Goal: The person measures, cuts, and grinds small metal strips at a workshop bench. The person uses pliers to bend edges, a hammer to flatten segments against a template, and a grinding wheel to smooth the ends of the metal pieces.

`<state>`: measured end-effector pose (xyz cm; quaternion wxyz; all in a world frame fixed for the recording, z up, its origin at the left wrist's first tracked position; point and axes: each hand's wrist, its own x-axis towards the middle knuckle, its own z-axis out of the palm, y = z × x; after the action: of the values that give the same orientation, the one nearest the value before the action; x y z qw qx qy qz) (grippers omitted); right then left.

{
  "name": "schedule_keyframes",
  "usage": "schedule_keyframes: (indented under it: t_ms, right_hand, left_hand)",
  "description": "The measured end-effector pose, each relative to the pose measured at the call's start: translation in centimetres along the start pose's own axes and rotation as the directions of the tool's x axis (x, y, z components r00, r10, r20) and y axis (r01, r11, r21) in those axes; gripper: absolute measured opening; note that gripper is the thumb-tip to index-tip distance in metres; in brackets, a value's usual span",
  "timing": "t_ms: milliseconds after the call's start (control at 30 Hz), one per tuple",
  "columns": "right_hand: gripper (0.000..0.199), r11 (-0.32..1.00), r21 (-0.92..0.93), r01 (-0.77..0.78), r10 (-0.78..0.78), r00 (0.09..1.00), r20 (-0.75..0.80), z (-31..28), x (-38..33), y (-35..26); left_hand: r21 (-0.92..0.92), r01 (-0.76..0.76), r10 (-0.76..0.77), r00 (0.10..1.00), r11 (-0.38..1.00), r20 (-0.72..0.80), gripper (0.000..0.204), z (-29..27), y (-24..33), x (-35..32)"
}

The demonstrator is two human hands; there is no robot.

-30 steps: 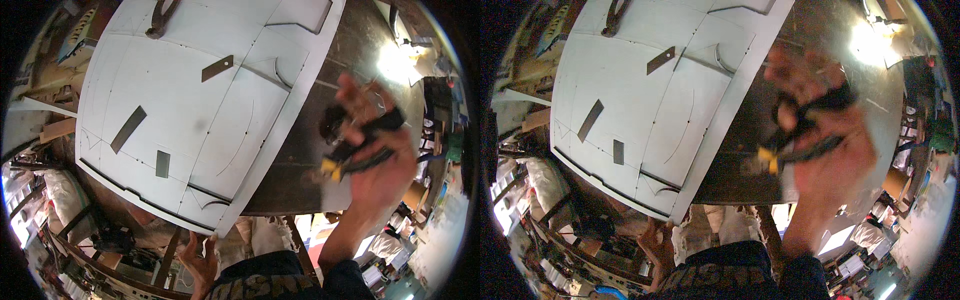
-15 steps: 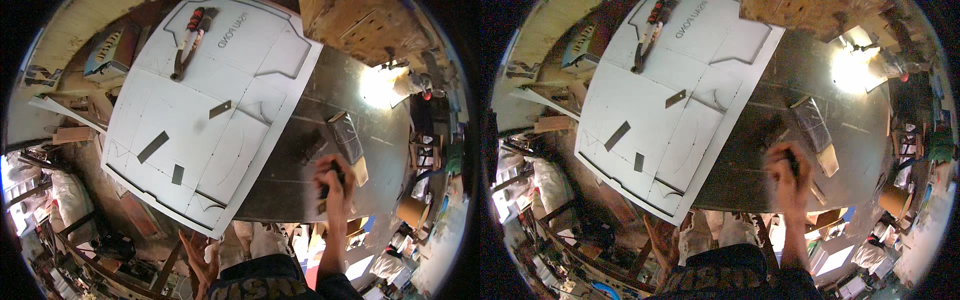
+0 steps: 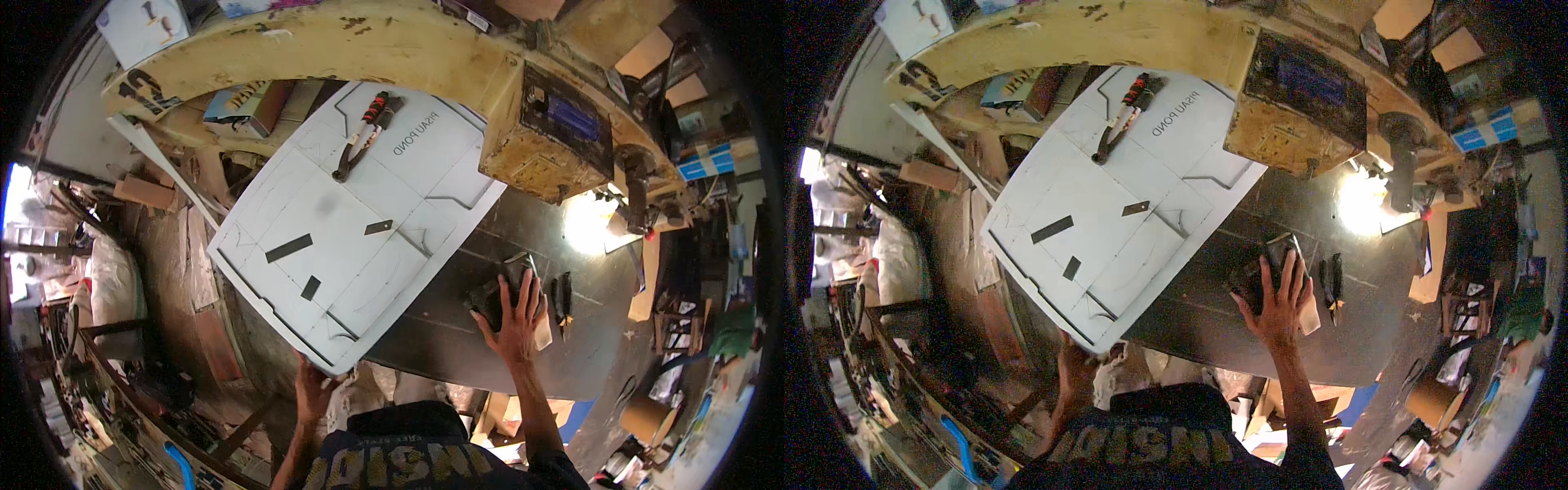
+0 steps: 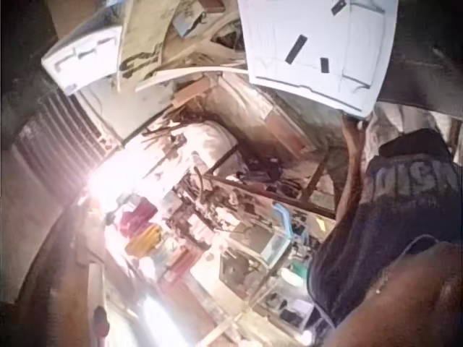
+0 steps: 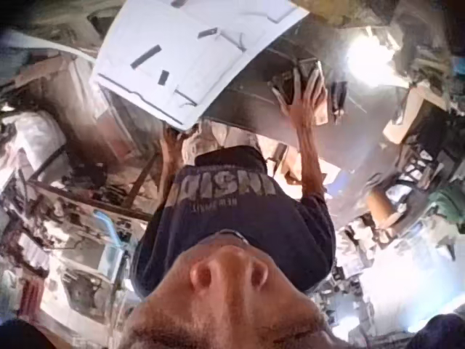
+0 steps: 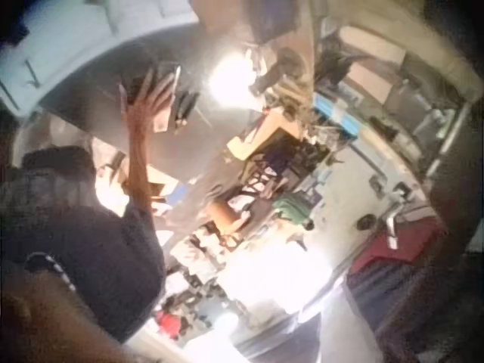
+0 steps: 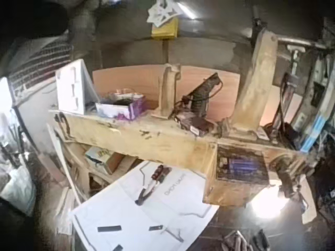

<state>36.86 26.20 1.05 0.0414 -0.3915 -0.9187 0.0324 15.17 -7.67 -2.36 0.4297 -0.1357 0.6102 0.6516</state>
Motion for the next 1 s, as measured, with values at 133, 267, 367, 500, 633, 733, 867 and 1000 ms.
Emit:
schedule_keyframes:
  t_ms: [133, 267, 367, 500, 633, 733, 867, 1000]
  right_hand:
    - [0.065, 0.997, -0.079, -0.015, 0.011, 0.999, -0.051, 2.9, -1.3, 4.6]
    - [0.062, 0.978, -0.161, -0.134, 0.097, 0.971, -0.220, 3.7, -1.8, 8.6]
    - [0.062, 0.933, -0.148, -0.329, 0.297, 0.933, -0.203, 3.8, -1.0, 8.1]
    - [0.066, 0.992, 0.035, -0.121, 0.126, 0.962, -0.243, 2.0, 1.7, 3.6]
    - [0.070, 0.815, 0.552, -0.177, 0.281, 0.954, -0.108, 5.1, 6.1, 2.1]
    - [0.080, 0.731, 0.661, -0.173, 0.280, 0.958, -0.059, 6.8, 6.8, 0.6]
    - [0.099, 0.677, 0.581, -0.452, 0.434, 0.883, 0.180, 5.7, 5.9, -3.4]
    - [0.102, 0.687, 0.567, -0.453, 0.438, 0.882, 0.175, 5.8, 2.3, -3.3]
  left_hand:
    - [-0.095, 0.065, -0.060, 0.997, 0.993, 0.054, 0.063, -9.3, -1.2, 3.8]
    - [0.121, -0.108, 0.083, 0.977, 0.987, 0.195, 0.097, -11.8, 4.7, 4.8]
    - [0.422, -0.135, 0.034, 0.971, 0.896, 0.238, 0.105, -15.0, 10.5, 7.5]
    - [0.571, -0.506, 0.208, 0.837, 0.647, 0.506, 0.109, -17.1, 16.2, 12.4]
    - [0.865, -0.419, 0.581, 0.790, 0.276, 0.197, 0.094, -21.5, 13.9, 15.2]
    - [0.386, -0.568, 0.618, 0.786, 0.727, -0.006, 0.087, -23.5, 9.1, 17.4]
    - [0.140, -0.660, 0.666, 0.746, 0.738, 0.008, 0.093, -22.6, 9.9, 18.2]
    - [0.091, -0.579, 0.583, 0.812, 0.810, -0.018, 0.092, -21.3, 10.5, 19.0]
